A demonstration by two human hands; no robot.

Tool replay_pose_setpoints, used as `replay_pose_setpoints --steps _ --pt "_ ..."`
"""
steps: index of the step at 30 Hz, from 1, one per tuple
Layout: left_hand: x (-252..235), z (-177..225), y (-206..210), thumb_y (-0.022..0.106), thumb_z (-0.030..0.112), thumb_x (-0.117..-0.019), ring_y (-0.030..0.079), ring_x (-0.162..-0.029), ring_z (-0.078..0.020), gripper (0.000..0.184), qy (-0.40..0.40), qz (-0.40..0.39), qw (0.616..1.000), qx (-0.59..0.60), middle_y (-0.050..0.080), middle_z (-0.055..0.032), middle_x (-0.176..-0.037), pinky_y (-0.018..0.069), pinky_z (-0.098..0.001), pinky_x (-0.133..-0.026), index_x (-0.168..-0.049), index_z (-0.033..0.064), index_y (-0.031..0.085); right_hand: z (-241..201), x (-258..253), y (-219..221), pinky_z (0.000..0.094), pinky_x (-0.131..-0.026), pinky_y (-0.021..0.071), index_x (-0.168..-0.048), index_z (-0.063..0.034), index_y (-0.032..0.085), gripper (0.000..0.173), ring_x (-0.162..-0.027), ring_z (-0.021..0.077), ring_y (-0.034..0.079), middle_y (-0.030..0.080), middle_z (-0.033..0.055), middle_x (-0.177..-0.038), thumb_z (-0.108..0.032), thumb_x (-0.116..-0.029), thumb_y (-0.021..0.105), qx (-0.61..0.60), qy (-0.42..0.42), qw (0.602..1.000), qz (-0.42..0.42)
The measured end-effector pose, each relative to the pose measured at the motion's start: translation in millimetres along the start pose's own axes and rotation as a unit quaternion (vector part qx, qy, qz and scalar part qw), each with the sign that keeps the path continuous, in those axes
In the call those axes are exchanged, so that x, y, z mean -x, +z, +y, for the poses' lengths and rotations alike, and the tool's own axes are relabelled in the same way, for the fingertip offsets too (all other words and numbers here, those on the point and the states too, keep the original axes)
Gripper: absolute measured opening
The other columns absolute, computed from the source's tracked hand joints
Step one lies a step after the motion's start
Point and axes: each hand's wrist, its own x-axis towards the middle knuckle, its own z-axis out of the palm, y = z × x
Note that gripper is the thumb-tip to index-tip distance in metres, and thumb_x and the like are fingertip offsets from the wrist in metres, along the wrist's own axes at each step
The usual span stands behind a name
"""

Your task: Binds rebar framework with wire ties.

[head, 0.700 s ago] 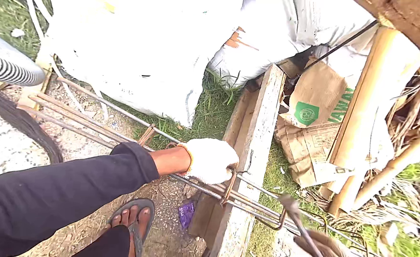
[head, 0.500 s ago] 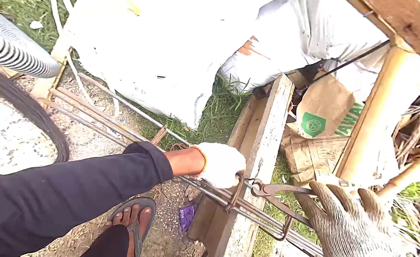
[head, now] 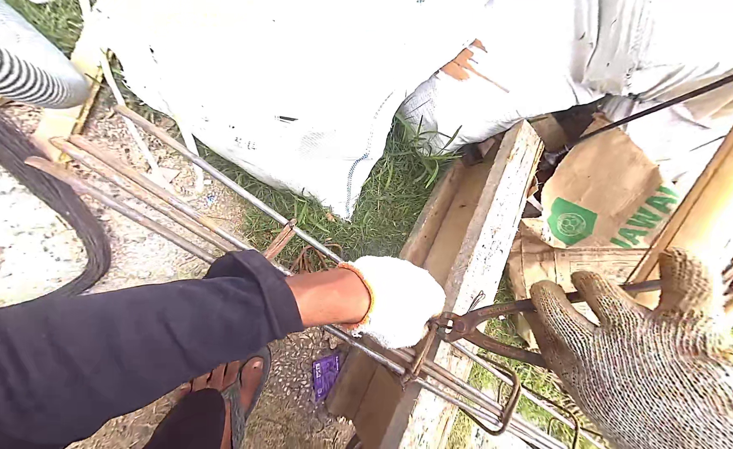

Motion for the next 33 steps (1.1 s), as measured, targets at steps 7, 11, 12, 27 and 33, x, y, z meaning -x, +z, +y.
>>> replay_pose_setpoints --steps 7,11,12,27,33 --pt "1 0 -3 0.059 0.026 -0.1010 0.067 -0.094 -0.0305 0.020 -0.004 -0.024 1.000 0.020 0.068 -0.0103 -0.098 0.0544 -0.0528 -0.075 -0.112 0.0129 0.069 5 0 14 0.0692 -0.097 0.0467 -0.106 -0.0019 0.073 0.021 -0.083 0.0479 0.069 0.069 0.0227 -0.083 -0.011 -0.1017 0.055 0.003 0.012 1.000 -0.014" --pt "-1 -1 -2 0.059 0.027 -0.1009 0.067 -0.092 -0.0277 0.019 -0.007 -0.028 0.999 0.016 0.067 -0.0076 -0.096 0.0545 -0.0502 -0.074 -0.113 0.0161 0.069 15 1 31 0.0687 -0.079 0.0500 -0.097 -0.0027 0.070 0.016 -0.073 0.0461 0.066 0.066 0.0221 -0.082 -0.014 -0.0968 0.059 0.057 -0.059 0.997 0.010" --pt "-1 -1 -1 0.058 0.027 -0.1010 0.067 -0.092 -0.0275 0.019 -0.006 -0.027 1.000 0.010 0.067 -0.0071 -0.095 0.0545 -0.0499 -0.073 -0.112 0.0161 0.069 17 1 31 0.0610 -0.066 0.0513 -0.092 -0.0036 0.069 0.014 -0.070 0.0439 0.065 0.065 0.0208 -0.081 -0.015 -0.0953 0.061 0.070 -0.076 0.995 0.006" --pt "1 -3 6 0.057 0.011 -0.0969 0.066 -0.080 -0.0296 0.025 -0.015 -0.049 0.999 -0.016 0.063 -0.0091 -0.090 0.0537 -0.0486 -0.064 -0.122 0.0137 0.061 71 -38 82 0.0541 -0.056 0.0507 -0.089 -0.0060 0.063 0.014 -0.068 0.0405 0.066 0.063 0.0171 -0.075 -0.017 -0.0942 0.057 -0.034 -0.191 0.981 -0.012" --pt "6 -6 18 0.052 0.033 -0.0973 0.064 -0.070 -0.0293 0.025 -0.024 0.000 1.000 -0.001 0.061 -0.0068 -0.079 0.0509 -0.0485 -0.056 -0.113 0.0161 0.061 84 -47 95 0.0506 -0.055 0.0505 -0.087 -0.0106 0.061 0.013 -0.065 0.0363 0.064 0.060 0.0117 -0.071 -0.023 -0.0857 0.065 -0.027 -0.236 0.970 0.049"
